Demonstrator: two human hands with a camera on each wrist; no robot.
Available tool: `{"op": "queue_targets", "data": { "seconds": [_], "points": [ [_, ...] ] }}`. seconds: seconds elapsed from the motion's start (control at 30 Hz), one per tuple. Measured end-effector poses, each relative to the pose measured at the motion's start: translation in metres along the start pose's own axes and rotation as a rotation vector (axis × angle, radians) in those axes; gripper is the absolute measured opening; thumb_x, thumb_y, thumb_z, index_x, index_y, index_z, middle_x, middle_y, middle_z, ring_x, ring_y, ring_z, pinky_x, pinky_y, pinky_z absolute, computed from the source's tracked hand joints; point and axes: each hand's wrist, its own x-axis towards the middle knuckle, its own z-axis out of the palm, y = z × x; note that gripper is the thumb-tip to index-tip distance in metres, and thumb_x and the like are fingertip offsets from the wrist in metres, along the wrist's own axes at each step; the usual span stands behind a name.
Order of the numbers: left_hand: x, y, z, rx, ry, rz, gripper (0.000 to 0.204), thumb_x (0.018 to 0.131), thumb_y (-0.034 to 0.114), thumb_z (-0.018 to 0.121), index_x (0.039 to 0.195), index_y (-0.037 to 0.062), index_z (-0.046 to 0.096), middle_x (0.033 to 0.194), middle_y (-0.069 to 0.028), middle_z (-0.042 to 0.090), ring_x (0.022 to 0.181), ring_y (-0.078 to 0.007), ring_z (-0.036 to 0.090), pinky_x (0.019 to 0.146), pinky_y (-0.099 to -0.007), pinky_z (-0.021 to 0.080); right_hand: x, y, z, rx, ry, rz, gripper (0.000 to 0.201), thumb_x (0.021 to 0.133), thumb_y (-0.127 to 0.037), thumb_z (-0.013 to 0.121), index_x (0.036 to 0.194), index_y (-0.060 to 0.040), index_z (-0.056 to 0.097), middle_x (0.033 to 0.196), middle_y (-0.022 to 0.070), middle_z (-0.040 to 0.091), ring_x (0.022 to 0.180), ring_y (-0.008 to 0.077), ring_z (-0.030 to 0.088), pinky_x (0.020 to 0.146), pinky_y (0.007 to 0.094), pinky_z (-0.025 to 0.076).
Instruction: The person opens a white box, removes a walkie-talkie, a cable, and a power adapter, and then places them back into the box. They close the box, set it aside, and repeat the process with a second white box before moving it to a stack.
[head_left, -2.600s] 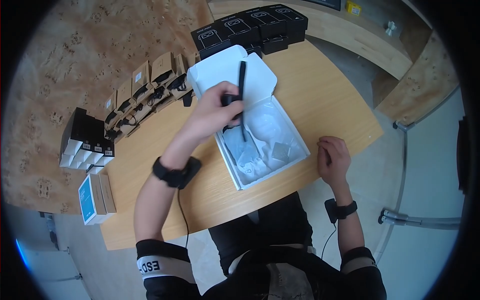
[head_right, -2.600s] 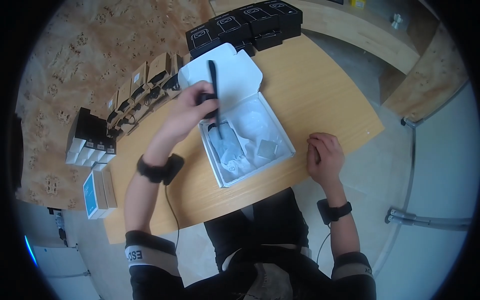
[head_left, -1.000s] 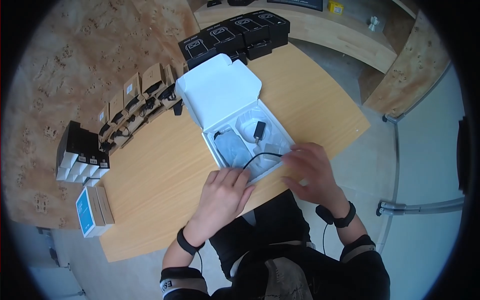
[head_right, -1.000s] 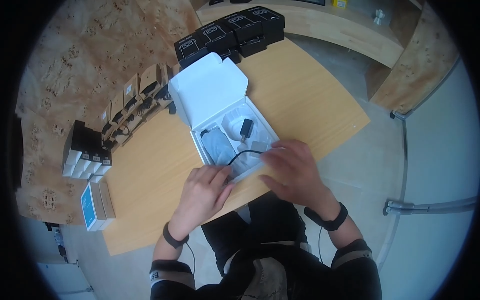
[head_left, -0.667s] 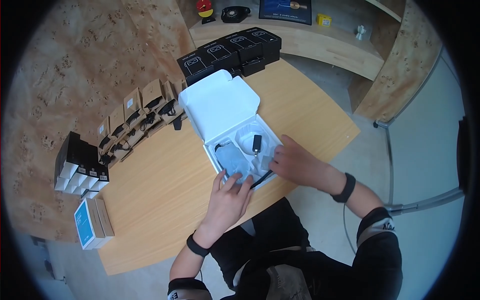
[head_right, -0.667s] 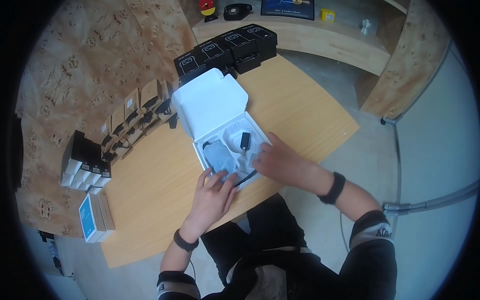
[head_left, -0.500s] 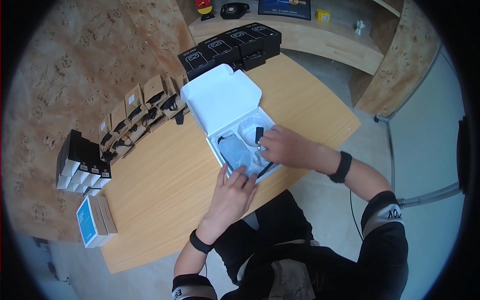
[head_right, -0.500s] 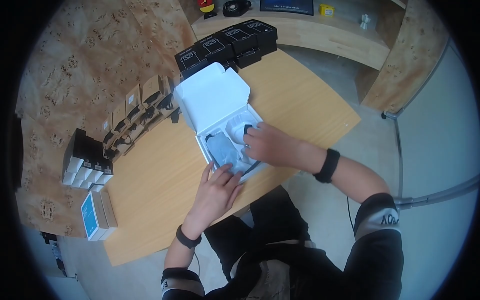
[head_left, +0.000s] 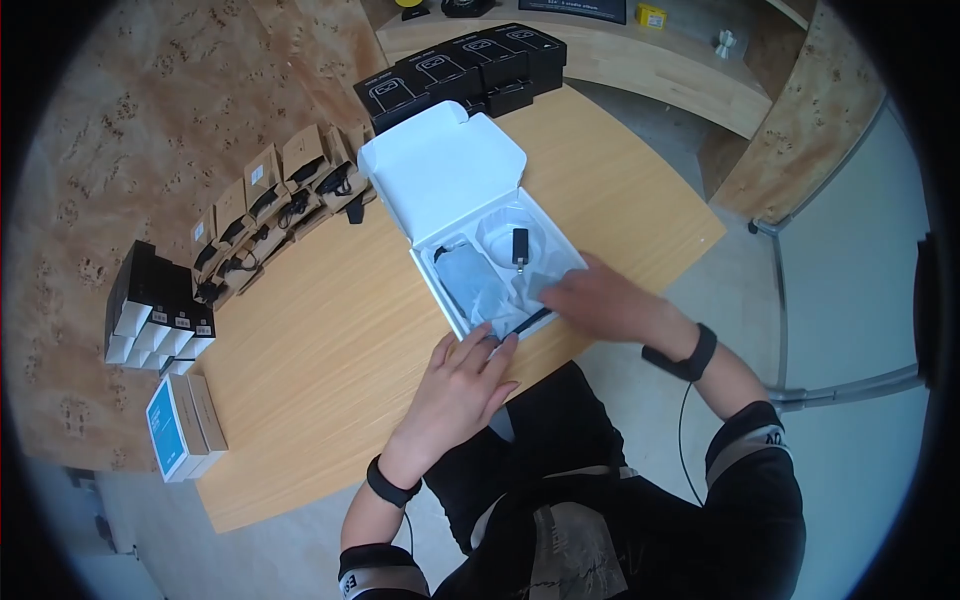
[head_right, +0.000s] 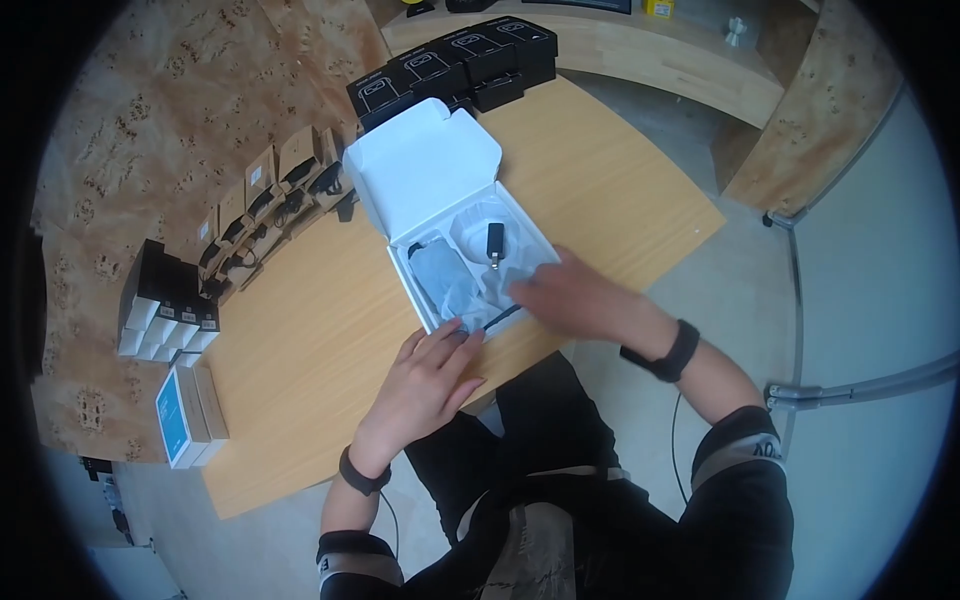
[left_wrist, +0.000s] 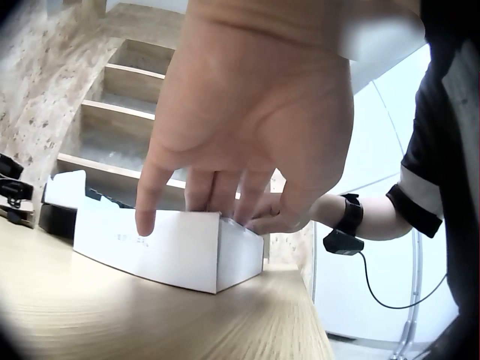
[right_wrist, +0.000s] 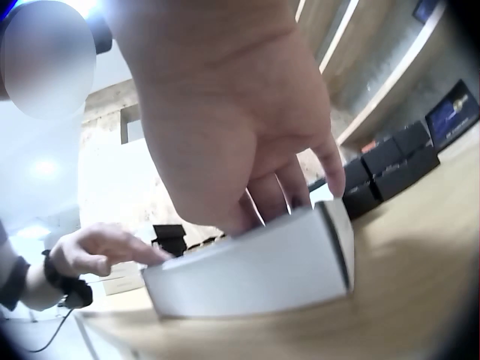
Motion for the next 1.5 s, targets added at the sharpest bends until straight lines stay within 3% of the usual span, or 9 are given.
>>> {"op": "queue_targets", "data": {
  "seconds": [0.17,0.27,0.47,0.57,0.9,1.07,1.13,1.23,1.5],
  "points": [
    [0.008,-0.001,0.004,-0.033,-0.096,-0.073,0.050,0.095,0.027,0.067,0.138,0.0035,0.057,0.121,-0.0173,0.066,0.130,-0.0311,0.055,0.109,-0.0480,0.039,-0.012,0.014,-0.001,0.218,0.330,-0.007,0.017,0.093,-0.007,0.063,0.109,-0.0095,0.069,0.086,0.0120,0.071,0.095,0.0320,0.066,0.102,0.0450,0.044],
    [0.003,-0.002,-0.002,-0.045,0.002,-0.069,0.045,0.094,0.022,0.068,0.135,0.0038,0.060,0.117,-0.0150,0.068,0.128,-0.0303,0.056,0.109,-0.0472,0.040,-0.015,0.024,-0.027,0.507,0.282,0.279,0.021,0.093,-0.006,0.063,0.113,-0.0086,0.068,0.098,0.0124,0.072,0.104,0.0307,0.066,0.109,0.0474,0.039],
    [-0.001,0.005,-0.012,0.094,0.152,0.007,0.026,0.088,0.012,0.072,0.113,0.0036,0.071,0.114,-0.0102,0.069,0.123,-0.0273,0.060,0.106,-0.0441,0.042,-0.006,0.008,0.000,0.184,-0.014,0.005,0.019,0.094,-0.006,0.062,0.112,-0.0055,0.067,0.109,0.0138,0.070,0.109,0.0300,0.064,0.107,0.0496,0.041],
    [-0.009,0.003,-0.022,0.047,0.230,-0.050,0.022,0.086,0.008,0.073,0.107,0.0030,0.072,0.112,-0.0099,0.070,0.117,-0.0271,0.064,0.103,-0.0436,0.045,-0.006,0.015,0.003,0.218,0.353,0.006,0.017,0.090,-0.007,0.067,0.107,-0.0063,0.070,0.105,0.0134,0.070,0.106,0.0295,0.065,0.103,0.0437,0.046],
    [-0.008,0.017,-0.005,0.053,0.105,-0.138,0.041,0.091,0.020,0.071,0.126,0.0008,0.064,0.120,-0.0152,0.066,0.125,-0.0315,0.058,0.104,-0.0471,0.043,0.042,0.090,-0.029,0.312,0.209,-0.009,0.039,0.098,-0.016,0.063,0.135,-0.0050,0.057,0.122,0.0167,0.066,0.109,0.0325,0.065,0.097,0.0418,0.052],
    [0.003,0.009,0.030,0.082,0.118,-0.139,0.037,0.094,0.019,0.066,0.125,-0.0008,0.063,0.112,-0.0164,0.067,0.126,-0.0295,0.057,0.109,-0.0489,0.038,0.116,0.141,-0.027,0.493,0.101,0.500,0.063,0.099,-0.035,0.063,0.150,-0.0037,0.042,0.134,0.0193,0.061,0.112,0.0287,0.064,0.094,0.0378,0.053],
    [0.001,0.008,0.030,0.066,0.153,-0.157,0.032,0.092,0.015,0.066,0.121,-0.0001,0.064,0.108,-0.0149,0.068,0.125,-0.0283,0.058,0.109,-0.0492,0.038,0.139,0.141,-0.026,0.988,0.074,0.781,0.072,0.098,-0.038,0.065,0.152,0.0009,0.037,0.133,0.0214,0.061,0.114,0.0292,0.064,0.093,0.0379,0.055],
    [-0.010,0.010,0.018,0.130,0.103,-0.128,0.029,0.085,0.005,0.065,0.114,0.0016,0.066,0.102,-0.0119,0.070,0.123,-0.0264,0.059,0.110,-0.0500,0.037,0.170,0.152,0.009,0.990,0.169,0.835,0.077,0.097,-0.040,0.066,0.152,0.0045,0.034,0.130,0.0220,0.062,0.115,0.0290,0.064,0.092,0.0376,0.055],
    [-0.037,0.025,0.014,0.087,0.062,-0.244,0.035,0.078,-0.002,0.062,0.113,0.0021,0.066,0.104,-0.0123,0.069,0.127,-0.0272,0.057,0.113,-0.0522,0.035,0.148,0.101,0.006,1.387,0.131,0.483,0.040,0.103,-0.014,0.055,0.138,0.0047,0.051,0.127,0.0163,0.065,0.113,0.0218,0.065,0.095,0.0343,0.053]
  ]
}}
